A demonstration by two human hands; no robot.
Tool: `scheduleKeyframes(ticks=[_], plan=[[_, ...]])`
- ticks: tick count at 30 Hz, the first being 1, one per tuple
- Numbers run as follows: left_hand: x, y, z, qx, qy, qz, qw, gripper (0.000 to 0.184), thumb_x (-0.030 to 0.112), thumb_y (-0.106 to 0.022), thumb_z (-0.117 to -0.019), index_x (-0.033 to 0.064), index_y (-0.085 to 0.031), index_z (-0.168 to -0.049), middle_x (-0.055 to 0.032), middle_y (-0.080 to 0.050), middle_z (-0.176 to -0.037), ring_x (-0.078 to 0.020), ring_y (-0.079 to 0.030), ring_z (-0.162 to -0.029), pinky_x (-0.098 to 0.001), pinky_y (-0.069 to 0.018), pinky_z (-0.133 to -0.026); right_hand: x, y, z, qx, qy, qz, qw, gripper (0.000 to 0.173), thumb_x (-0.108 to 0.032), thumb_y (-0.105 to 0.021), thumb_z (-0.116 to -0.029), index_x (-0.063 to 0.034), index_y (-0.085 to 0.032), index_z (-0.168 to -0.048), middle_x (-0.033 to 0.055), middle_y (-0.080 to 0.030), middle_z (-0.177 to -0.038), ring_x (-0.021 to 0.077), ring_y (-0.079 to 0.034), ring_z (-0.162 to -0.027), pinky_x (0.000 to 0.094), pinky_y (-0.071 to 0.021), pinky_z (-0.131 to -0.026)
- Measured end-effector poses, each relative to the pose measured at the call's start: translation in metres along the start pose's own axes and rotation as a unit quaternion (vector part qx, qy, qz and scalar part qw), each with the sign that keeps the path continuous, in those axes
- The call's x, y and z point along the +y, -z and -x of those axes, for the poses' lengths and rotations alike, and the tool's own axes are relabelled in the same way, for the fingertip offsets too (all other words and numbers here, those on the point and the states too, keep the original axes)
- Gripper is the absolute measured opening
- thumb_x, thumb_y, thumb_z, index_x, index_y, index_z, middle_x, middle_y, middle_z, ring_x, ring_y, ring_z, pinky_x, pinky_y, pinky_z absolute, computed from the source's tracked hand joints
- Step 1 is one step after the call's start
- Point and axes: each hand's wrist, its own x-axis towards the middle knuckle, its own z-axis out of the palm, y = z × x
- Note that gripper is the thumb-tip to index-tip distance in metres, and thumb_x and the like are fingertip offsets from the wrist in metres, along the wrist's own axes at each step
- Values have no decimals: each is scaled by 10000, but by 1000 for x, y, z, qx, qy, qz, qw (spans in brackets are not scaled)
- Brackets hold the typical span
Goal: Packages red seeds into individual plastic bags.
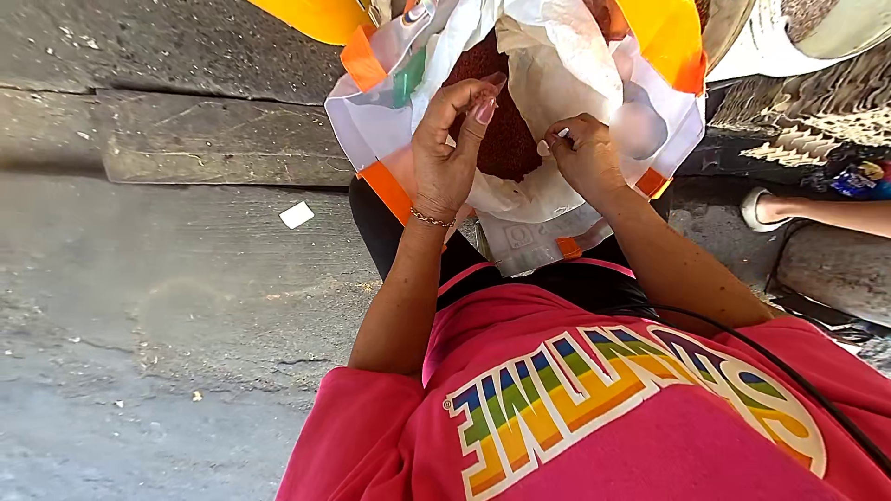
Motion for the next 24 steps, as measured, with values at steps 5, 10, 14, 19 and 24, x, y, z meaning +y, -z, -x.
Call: scheduleKeyframes(ticks=[5,10,14,19,24], plan=[[0,-2,-2,0,0,-25,1000,184,8,-605,-988,-76,-664,-1141,-113,-685,-1084,-134,-649,-1013,-306,-544,-906,17,-31,-19,-65,-132,-69,987,276,-200,-564,-1042,-6,-717,-1166,182,-737,-1089,289,-729,-1000,487,-559,-961],[-4,2,2,0,3,-16,1000,144,32,-635,-980,-64,-667,-1083,-90,-694,-1038,-108,-658,-974,-294,-550,-880,2,-19,-18,-37,-126,-138,982,262,-199,-579,-1036,-9,-719,-1151,135,-751,-1021,194,-744,-908,401,-598,-897],[2,3,-1,7,-15,-4,1000,165,48,-556,-1028,-60,-663,-1092,-74,-683,-1030,-85,-641,-937,-274,-543,-829,-3,-4,-15,10,-78,-111,991,269,-192,-557,-1042,-14,-714,-1168,122,-745,-1000,162,-730,-880,355,-586,-866],[8,6,-7,0,-24,-12,1000,223,21,-508,-1034,-81,-666,-1153,-114,-683,-1101,-120,-646,-993,-286,-548,-861,9,-20,-21,2,-38,-78,996,265,-186,-575,-1032,-15,-732,-1159,148,-748,-1012,217,-724,-899,400,-574,-881],[10,8,-8,-20,-31,-39,999,266,24,-494,-1042,-63,-711,-1168,-140,-697,-1155,-170,-631,-1119,-324,-505,-996,12,-30,-31,-87,-119,-125,981,248,-201,-603,-1036,-37,-723,-1178,123,-749,-1050,203,-741,-930,410,-597,-901]])
